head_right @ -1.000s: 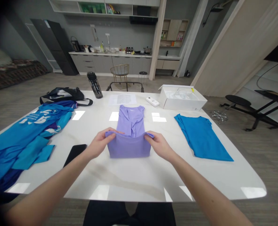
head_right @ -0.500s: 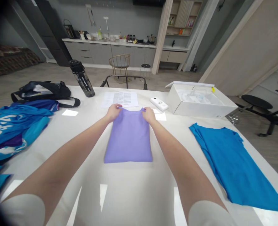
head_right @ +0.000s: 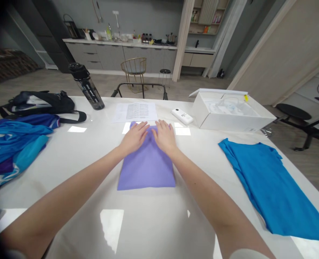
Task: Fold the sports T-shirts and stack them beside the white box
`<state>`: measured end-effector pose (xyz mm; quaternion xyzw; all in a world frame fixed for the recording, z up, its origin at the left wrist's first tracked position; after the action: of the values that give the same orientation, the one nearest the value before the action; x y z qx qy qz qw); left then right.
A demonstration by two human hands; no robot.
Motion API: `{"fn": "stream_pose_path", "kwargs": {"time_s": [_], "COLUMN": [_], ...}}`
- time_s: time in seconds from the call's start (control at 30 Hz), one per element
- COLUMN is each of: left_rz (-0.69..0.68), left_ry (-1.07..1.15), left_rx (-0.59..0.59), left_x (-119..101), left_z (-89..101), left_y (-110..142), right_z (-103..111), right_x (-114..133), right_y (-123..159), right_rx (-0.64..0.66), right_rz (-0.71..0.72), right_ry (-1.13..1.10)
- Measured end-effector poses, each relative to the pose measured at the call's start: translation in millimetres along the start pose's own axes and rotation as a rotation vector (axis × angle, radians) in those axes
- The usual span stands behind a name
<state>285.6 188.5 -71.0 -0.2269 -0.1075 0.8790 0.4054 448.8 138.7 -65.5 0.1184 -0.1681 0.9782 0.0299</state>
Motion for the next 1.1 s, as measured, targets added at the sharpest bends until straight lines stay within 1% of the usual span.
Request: {"fn": "stream_pose_path", "kwargs": {"time_s": [0.03,0.1,0.13,0.17,0.23,0.27,0.3,0.33,0.4,0.43,0.47,0.53,0.6,0.7,0.77,0.8,0.87,0.93,1.0,1.07,1.1], "left_rz": [0.058,0.214,0.276,0.306,0.285,0.264,0.242,0.228,0.247,0.273,0.308,0.417,0.527,0.652,0.751,0.796,0.843,0.840,0.812,0.756,0.709], "left_ry": [-0.007,-0.002,0.003,0.004,-0.002,-0.004,-0.001,0.005,0.017,0.013,0.001,-0.036,-0.050,0.013,0.160,0.253,0.413,0.474,0.490,0.523,0.576], "left_rx": [0.087,0.213,0.230,0.212,0.140,0.124,0.135,0.170,0.238,0.230,0.194,0.082,0.012,0.017,0.022,0.024,0.041,0.057,0.056,0.039,0.014], "left_x": [-1,7,12,17,22,24,25,26,31,34,38,49,60,77,90,95,103,107,106,98,92], "left_z": [-6.7,-18.3,-21.6,-22.8,-22.0,-22.1,-23.2,-25.4,-29.7,-29.9,-28.5,-21.8,-14.3,-6.3,-4.2,-4.6,-7.2,-9.4,-9.6,-6.5,-2.9], "left_y": [4,9,10,9,4,1,-1,-2,-2,-1,0,3,4,-2,-10,-14,-22,-28,-30,-29,-27], "right_z": [-7,-22,-27,-30,-32,-32,-33,-35,-39,-41,-40,-36,-29,-18,-13,-13,-15,-19,-20,-17,-14], "right_x": [1,-5,-9,-13,-17,-17,-16,-14,-15,-17,-20,-31,-45,-65,-77,-82,-88,-90,-87,-79,-74], "right_y": [4,8,9,8,2,-1,-4,-6,-9,-10,-11,-13,-15,-19,-25,-29,-37,-44,-46,-44,-41], "right_rx": [0.095,0.272,0.327,0.345,0.307,0.291,0.294,0.317,0.393,0.414,0.411,0.354,0.284,0.237,0.259,0.297,0.402,0.481,0.481,0.428,0.387], "right_rz": [0.009,-0.056,-0.105,-0.142,-0.151,-0.137,-0.120,-0.107,-0.114,-0.135,-0.163,-0.231,-0.297,-0.358,-0.411,-0.437,-0.468,-0.468,-0.446,-0.395,-0.365], "right_ry": [-0.006,-0.007,-0.004,0.001,0.015,0.018,0.017,0.012,-0.008,-0.018,-0.024,-0.031,-0.034,-0.006,0.003,-0.009,-0.072,-0.165,-0.299,-0.502,-0.616]}}
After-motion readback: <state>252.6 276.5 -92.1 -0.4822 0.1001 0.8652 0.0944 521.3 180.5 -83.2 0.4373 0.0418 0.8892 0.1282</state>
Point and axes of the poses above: each hand's wrist, its own y-axis away from the middle knuckle, its own z-axis out of the back of the hand, x = y × z, the point moved 4 cm from there along -y, towards the middle knuckle, and after that the axes turned 1 degree about -z, right-handed, at the moved point
